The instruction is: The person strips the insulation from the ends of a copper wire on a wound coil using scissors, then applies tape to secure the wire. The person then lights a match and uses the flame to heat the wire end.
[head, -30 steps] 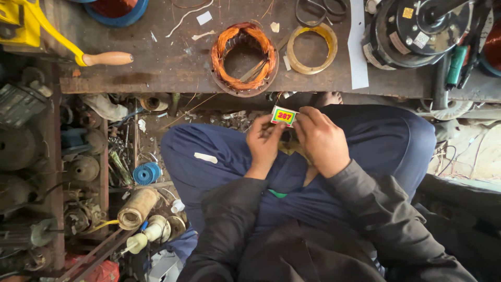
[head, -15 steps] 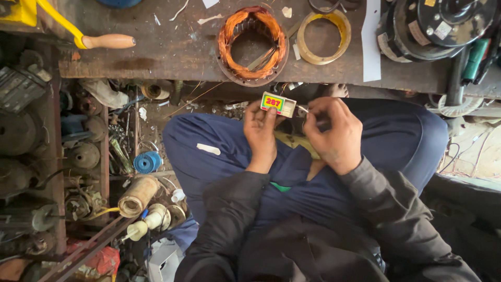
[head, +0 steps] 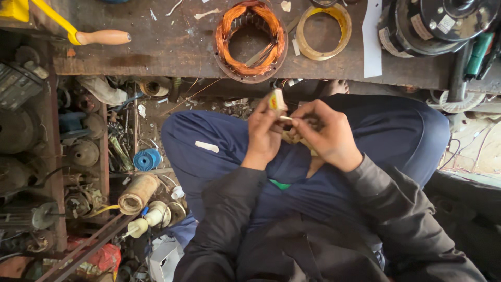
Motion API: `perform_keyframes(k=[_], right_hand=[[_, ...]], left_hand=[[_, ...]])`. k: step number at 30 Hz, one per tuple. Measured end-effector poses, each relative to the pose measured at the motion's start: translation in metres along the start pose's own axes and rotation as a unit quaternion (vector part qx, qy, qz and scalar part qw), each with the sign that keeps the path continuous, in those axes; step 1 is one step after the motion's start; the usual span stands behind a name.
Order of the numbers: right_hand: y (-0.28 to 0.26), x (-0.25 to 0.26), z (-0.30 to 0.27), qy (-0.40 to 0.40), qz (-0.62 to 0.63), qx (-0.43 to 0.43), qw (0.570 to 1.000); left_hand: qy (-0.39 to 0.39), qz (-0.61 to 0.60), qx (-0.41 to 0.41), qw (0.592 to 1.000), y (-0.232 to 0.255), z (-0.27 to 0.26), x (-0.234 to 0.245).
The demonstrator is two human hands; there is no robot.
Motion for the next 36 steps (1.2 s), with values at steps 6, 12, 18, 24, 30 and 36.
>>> perform_keyframes(k=[6,12,18,24,30,36], right_hand=[[-0.029,-0.023,-0.013,-0.004,-0.386,0.28,0.879],[-0.027,-0.043,-0.016,-0.002,-0.345,0.3,0.889],[-0.006,-0.056,-0.005,0.018,-0.171,0.138,0.975],[-0.004,-0.058,0.001,0.012,-0.111,0.106,0.988],[-0.037,-0.011,-0.022,0.21,-0.094,0.241,0.943],[-0.048,0.012,-0.028,0.241,-0.031,0.255,0.936]], left_hand=[[0.05,0.056,-0.088,0.993,0.011,-0.006,0.006],[0.11,0.026,-0.054,0.992,-0.006,-0.005,0.015],[0.151,0.044,-0.067,0.985,-0.002,-0.007,0.02],[0.184,-0.021,-0.028,0.982,-0.002,-0.011,0.02],[0.0,0.036,-0.105,0.994,0.005,-0.011,0.001],[-0.02,0.118,-0.161,0.98,0.004,-0.031,-0.013]])
Point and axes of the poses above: each hand's wrist, its own z-axis towards the middle knuckle, its own x-axis out of the back of the hand, y = z × x, the point moved 5 cm from there along z, towards the middle knuckle, and after that the axes turned 14 degrees about -z, right-handed, at the moved point
